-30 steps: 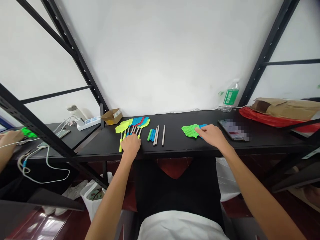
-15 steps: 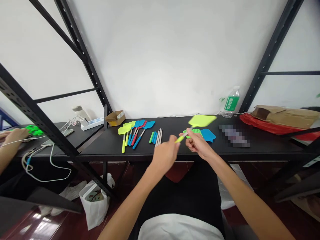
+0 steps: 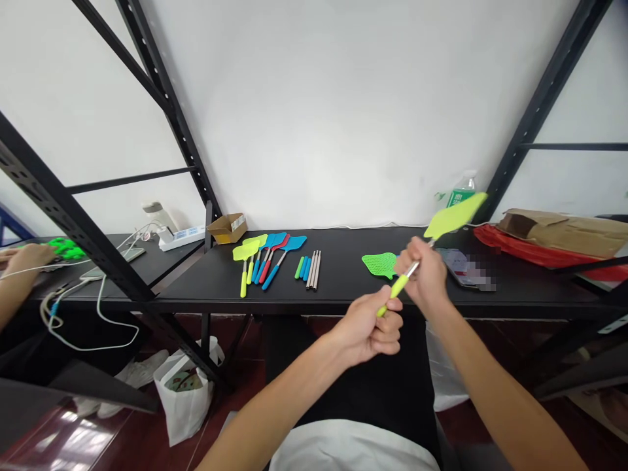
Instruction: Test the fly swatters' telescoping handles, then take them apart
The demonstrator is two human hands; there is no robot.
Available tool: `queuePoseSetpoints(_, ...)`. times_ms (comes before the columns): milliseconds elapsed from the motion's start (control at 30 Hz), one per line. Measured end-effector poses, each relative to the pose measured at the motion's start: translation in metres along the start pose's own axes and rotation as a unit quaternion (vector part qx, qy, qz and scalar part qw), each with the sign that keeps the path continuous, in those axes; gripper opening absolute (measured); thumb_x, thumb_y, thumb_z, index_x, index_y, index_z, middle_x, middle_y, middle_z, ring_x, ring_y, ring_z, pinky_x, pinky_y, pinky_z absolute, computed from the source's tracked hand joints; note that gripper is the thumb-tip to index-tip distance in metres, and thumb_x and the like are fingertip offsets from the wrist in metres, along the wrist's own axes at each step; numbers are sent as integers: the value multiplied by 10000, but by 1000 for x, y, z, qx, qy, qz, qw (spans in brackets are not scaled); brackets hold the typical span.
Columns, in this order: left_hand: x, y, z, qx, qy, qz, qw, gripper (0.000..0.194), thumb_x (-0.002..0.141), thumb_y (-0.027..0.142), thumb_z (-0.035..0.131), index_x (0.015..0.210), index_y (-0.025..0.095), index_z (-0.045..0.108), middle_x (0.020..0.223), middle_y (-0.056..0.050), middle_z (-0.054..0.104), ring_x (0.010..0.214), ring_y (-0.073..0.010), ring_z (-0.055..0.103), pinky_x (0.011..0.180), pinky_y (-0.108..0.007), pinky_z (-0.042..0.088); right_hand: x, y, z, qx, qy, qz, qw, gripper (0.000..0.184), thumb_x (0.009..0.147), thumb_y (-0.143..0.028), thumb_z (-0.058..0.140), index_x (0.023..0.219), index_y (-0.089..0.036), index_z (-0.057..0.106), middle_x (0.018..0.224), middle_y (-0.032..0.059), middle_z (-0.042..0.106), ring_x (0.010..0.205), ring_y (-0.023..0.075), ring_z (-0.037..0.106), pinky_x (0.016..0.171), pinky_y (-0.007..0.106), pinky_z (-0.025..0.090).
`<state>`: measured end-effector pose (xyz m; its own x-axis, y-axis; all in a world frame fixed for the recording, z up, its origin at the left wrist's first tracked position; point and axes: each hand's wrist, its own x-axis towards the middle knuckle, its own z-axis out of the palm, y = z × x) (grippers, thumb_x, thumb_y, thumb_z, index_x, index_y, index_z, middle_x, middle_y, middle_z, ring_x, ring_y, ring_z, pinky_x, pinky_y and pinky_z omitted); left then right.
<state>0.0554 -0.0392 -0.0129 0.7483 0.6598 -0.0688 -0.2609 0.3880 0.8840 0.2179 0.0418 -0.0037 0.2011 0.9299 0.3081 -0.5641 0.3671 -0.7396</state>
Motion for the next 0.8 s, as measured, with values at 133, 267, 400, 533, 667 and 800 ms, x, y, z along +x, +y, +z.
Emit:
queuePoseSetpoints(133,-15,10,-15,231,46,25,971,476,958,655,403,837,204,490,542,81,315,435,-91,265,458,-226,287,22,-34,-39,33,63,-53,996,414,868,-289,619,577,-220,333,431,-85,211,366,72,184,332,209,222)
queuePoseSetpoints(267,-21,39,-88,614,410,56,672,357,1029,406,361,1003,176,632,823,-84,653,808,-235,638,707,-314,452,27,-33,-48,-69,4,28,997,299,842,-326,679,644,-197,495,478,-80,303,386,57,241,344,195,214)
queuePoseSetpoints(400,-19,56,-151,678,533,-62,502,362,1029,308,329,1175,151,620,1101,-180,700,1028,-341,682,813,-398,500,18,-5,-33,-222,-64,71,970,312,784,-399,798,787,-204,555,536,-81,412,398,45,285,360,183,212)
queuePoseSetpoints(533,-18,54,-166,696,526,-68,485,412,1027,345,331,1119,144,678,1167,-193,678,1054,-353,684,834,-413,514,10,14,-22,-273,-110,90,951,373,770,-499,800,862,-222,567,579,-73,462,415,59,354,375,190,237)
queuePoseSetpoints(667,-20,50,-150,691,537,-28,484,401,1009,387,397,1138,161,701,1190,-184,655,1048,-344,678,821,-390,509,2,22,-13,-260,-120,135,948,416,811,-602,715,817,-209,579,584,-48,486,419,72,402,377,201,224)
queuePoseSetpoints(800,-16,38,-113,629,457,124,616,391,1005,443,436,1227,211,660,1098,-104,697,982,-253,676,820,-339,495,-12,35,1,-261,-161,174,936,488,872,-662,595,832,-179,652,600,-11,536,435,84,455,387,208,260)
